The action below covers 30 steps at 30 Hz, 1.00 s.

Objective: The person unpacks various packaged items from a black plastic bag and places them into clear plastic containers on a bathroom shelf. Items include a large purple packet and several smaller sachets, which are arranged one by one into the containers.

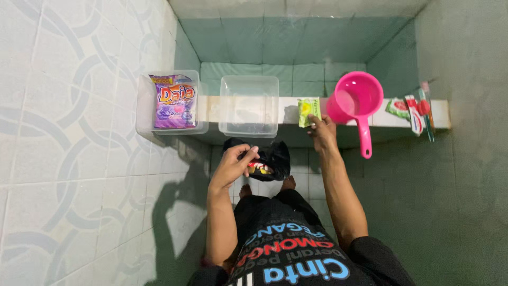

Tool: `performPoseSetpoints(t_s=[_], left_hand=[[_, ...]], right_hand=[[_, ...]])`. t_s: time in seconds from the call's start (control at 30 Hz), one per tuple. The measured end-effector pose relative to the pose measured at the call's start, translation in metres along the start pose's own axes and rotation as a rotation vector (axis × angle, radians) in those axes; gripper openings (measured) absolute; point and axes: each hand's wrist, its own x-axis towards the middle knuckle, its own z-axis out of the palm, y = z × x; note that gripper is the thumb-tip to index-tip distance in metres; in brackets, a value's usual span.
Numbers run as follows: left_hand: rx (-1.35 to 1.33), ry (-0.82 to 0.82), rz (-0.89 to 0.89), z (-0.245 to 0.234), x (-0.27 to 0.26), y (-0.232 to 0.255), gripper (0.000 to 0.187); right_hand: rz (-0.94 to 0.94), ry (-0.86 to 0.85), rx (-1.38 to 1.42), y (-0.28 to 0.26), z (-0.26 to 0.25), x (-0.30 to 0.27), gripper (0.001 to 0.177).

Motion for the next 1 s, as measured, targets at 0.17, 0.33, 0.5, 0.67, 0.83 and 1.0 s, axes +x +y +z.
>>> performPoseSetpoints(t_s=[0.17,0.33,0.5,0.67,0.83,1.0], left_hand=[[-0.013,0.014,-0.021,-0.013,-0.009,-0.009,0.036],[-0.011,0.028,-0.034,-0.012,-0.012,-0.011,0.037],[-0.009,0.051,-0.059,-0.018,-0.016,-0.016,0.034],[-0.077,0.034,-0.009,-0.03,-0.02,-0.021,0.03],[-0.108,-0.044,0.053,-0.054,-0.041,-0.014,0.027],[-0.091,-0.114,0.069,-0.086,-0.072,-0.001,0.025]], right_hand=[[-0.095,-0.013,-0.19,0.02,0.017,0.024,0.025],[-0.207,-0.004,-0.354,0.032,0.031,0.03,0.023],[-0.53,0.123,-0.796,0.018,0.038,0.001,0.035],[-0.975,0.221,-1.068,-0.014,0.045,-0.051,0.048],[-0.466,-0.042,-0.94,-0.033,0.064,-0.115,0.021],[-0.528,-0.513,-0.931,-0.002,0.107,-0.184,0.015]])
